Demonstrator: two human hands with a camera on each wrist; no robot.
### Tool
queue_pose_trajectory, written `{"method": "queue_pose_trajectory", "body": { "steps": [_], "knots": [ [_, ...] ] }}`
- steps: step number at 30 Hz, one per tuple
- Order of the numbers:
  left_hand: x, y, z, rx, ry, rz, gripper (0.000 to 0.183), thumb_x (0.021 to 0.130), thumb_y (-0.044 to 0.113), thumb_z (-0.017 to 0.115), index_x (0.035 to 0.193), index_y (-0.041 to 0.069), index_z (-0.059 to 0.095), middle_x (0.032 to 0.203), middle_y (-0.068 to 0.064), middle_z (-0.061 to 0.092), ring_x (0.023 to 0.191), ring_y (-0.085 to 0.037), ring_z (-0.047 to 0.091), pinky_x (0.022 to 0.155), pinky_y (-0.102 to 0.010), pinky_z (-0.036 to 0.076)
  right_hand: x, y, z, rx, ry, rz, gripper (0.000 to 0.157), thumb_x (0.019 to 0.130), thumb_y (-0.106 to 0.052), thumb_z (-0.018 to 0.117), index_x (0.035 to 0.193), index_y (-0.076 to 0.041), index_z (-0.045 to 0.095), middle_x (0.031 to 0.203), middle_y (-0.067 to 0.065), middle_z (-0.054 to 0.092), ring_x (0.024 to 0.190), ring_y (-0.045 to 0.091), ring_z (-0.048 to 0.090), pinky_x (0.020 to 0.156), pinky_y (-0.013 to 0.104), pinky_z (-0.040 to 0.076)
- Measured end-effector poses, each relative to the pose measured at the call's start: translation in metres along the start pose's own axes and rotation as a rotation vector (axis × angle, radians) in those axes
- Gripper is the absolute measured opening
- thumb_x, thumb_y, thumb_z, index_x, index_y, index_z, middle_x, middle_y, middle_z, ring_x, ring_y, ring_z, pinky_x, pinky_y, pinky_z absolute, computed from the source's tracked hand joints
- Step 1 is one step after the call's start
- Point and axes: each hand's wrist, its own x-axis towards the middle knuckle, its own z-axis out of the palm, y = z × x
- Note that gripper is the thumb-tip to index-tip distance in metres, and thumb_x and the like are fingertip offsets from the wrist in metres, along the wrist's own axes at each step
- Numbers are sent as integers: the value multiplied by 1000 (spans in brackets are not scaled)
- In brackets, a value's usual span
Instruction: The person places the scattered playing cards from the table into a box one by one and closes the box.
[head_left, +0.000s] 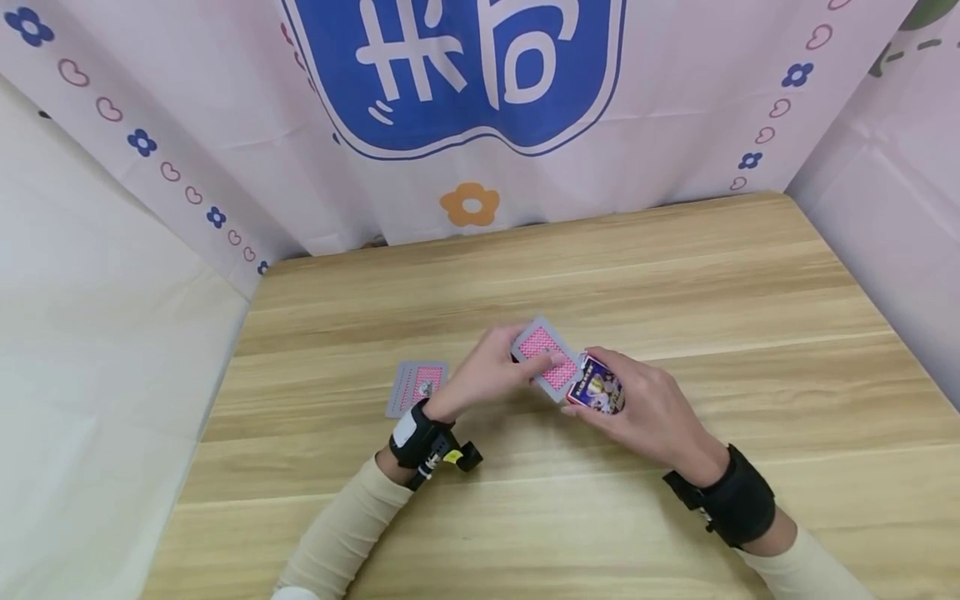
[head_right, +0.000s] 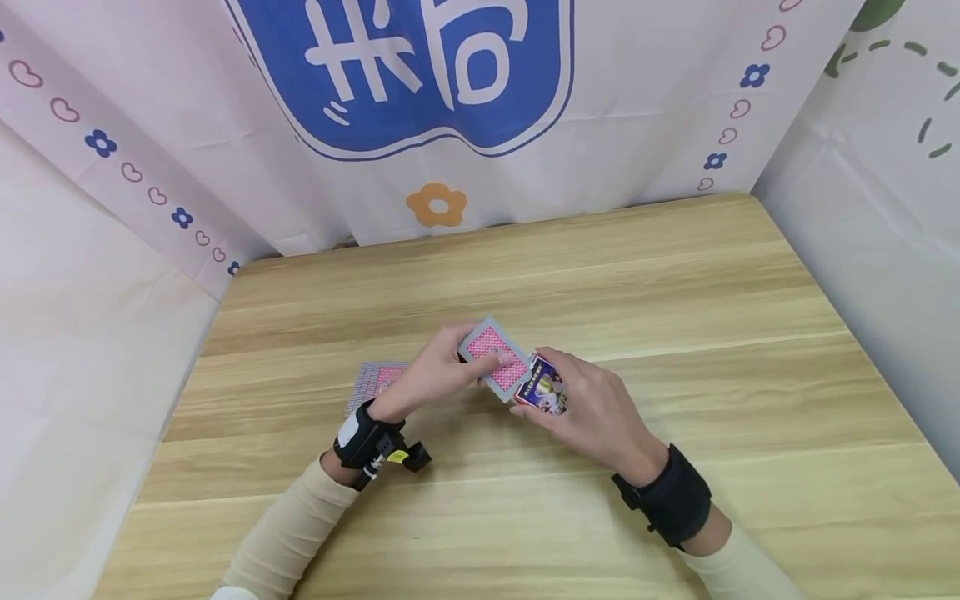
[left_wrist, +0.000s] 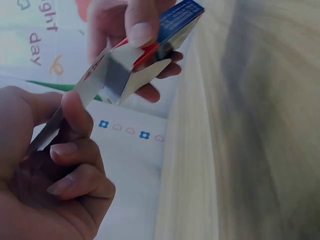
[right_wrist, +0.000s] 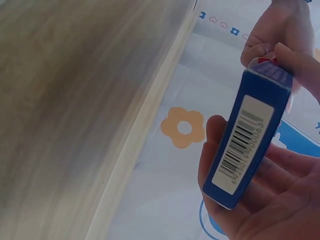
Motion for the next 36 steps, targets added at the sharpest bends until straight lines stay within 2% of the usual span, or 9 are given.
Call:
{"method": "queue_pose_trajectory", "body": {
  "steps": [4,8,11,16,21,25,29,32,36],
  "knots": [
    [0,0,12,6,83,38,23,105,29,66,118,11,69,96,-5,77,80,-35,73,64,-35,60,1,-1,0,0,3,-4,78,74,-38,96,133,2,63,104,15,77,72,10,64,58,20,49],
    [-1,0,25,37,124,53,23,106,31,64,118,12,70,96,-2,76,78,-22,71,65,-30,58,1,-2,1,16,10,-2,76,74,-37,96,131,1,64,97,11,76,69,8,61,56,19,48],
    [-1,1,35,63,90,52,25,107,36,61,119,15,69,96,1,74,78,-11,66,67,-25,55,0,-1,1,20,16,-3,75,74,-36,96,130,1,64,96,10,76,69,8,61,57,20,48],
    [-1,3,42,49,22,6,35,112,44,45,123,18,66,96,2,70,80,-6,60,70,-23,51,1,1,2,22,25,3,73,75,-33,95,130,3,64,100,14,77,72,12,65,58,22,52],
    [0,2,35,-102,4,-33,48,116,40,28,123,11,65,91,0,57,83,-19,54,74,-24,46,2,1,-1,21,33,28,72,77,-30,94,131,6,63,108,19,77,75,16,69,60,24,54],
    [3,0,30,-194,-54,-52,33,115,30,38,112,9,64,87,1,50,85,-27,49,77,-30,42,2,1,-2,18,37,18,72,76,-28,95,130,7,63,106,20,77,74,15,69,59,22,54],
    [5,-7,33,-312,-134,-150,17,110,31,53,109,16,60,89,5,55,86,-16,51,80,-33,44,2,1,-1,25,51,-4,72,74,-28,96,129,5,64,101,18,78,72,14,68,58,21,52],
    [7,-13,36,-377,-175,-218,19,108,37,57,110,18,56,88,6,57,80,-15,50,74,-28,42,2,1,0,29,54,-9,72,73,-29,96,129,5,64,101,18,78,72,14,68,58,20,51],
    [6,-17,32,-275,-193,-197,24,108,43,56,113,19,59,93,5,60,84,-14,53,74,-28,43,2,0,0,32,53,-18,72,74,-30,96,129,5,64,103,19,78,73,15,70,58,20,52]
  ]
}}
